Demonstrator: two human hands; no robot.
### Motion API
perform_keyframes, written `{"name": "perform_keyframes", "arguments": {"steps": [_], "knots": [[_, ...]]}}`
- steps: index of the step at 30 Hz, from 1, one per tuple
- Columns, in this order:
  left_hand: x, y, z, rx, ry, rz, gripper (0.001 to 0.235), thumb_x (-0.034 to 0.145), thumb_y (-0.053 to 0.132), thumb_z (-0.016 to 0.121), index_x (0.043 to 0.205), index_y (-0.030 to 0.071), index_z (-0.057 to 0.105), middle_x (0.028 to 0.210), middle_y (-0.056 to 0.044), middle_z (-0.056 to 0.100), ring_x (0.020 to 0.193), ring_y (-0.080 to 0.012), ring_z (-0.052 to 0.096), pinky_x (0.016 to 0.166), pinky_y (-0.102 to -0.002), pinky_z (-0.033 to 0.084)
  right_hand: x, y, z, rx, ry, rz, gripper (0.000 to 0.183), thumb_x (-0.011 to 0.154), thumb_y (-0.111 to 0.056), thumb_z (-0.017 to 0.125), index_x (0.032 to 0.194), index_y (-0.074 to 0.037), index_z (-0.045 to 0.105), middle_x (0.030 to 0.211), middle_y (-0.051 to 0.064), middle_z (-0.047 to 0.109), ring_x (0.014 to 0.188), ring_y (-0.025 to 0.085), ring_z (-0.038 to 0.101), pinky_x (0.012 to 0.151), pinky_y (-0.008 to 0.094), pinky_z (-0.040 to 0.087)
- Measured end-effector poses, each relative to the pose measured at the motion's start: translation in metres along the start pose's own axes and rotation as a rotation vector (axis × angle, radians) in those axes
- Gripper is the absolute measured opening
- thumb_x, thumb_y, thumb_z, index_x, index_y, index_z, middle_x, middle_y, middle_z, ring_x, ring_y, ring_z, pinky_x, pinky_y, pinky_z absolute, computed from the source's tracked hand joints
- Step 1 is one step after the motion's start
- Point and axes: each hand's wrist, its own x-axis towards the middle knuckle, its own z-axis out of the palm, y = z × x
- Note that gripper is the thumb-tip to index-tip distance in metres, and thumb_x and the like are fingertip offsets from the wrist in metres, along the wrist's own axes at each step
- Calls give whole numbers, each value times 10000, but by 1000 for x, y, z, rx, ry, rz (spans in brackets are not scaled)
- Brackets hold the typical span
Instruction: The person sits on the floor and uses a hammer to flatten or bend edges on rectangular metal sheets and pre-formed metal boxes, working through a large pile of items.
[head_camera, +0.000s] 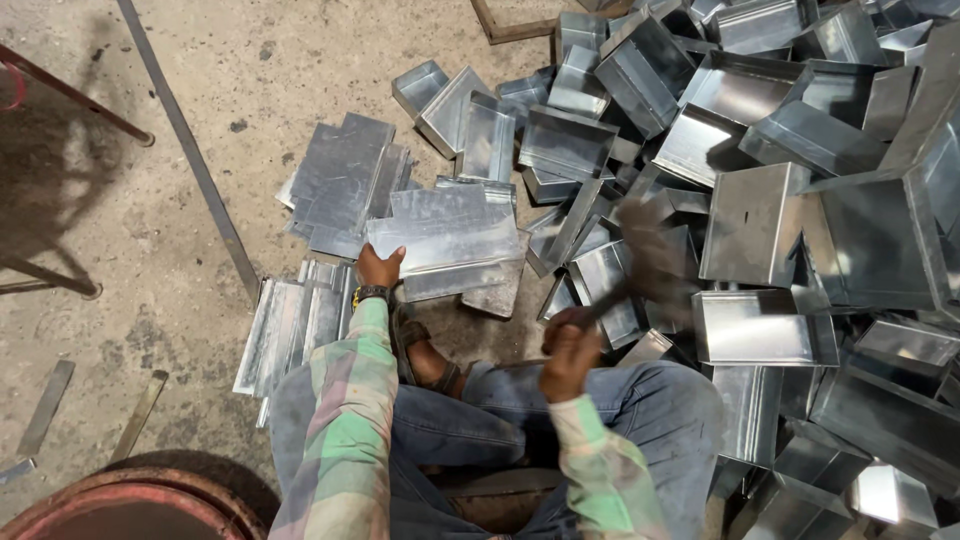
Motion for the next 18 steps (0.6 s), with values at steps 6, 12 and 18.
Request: {"name": "perform_keyframes", "arguments": {"steps": [6,12,18], "knots": [[6,8,-10,-98,-72,-3,655,725,437,887,1099,-60,679,1094,-289,726,1019,-455,705,894,-506,552,-13,91,-15,-885,-145,126,442,1045,-405,576,903,8,642,665,188,598,613,362,599,599,466,438],[0,-1,-4,-87,-81,3,619,753,411,897,1083,-61,669,1069,-298,718,984,-464,696,855,-510,542,5,-32,-7,-447,-13,103,454,1054,-439,524,889,-24,608,602,78,543,507,165,474,475,363,343],[-3,-2,-4,-68,-76,-12,628,745,422,896,1067,-68,669,1053,-295,717,967,-463,697,841,-509,541,-15,41,-9,-507,-26,9,438,1065,-451,506,975,-44,640,631,53,569,529,104,491,497,301,376]]}}
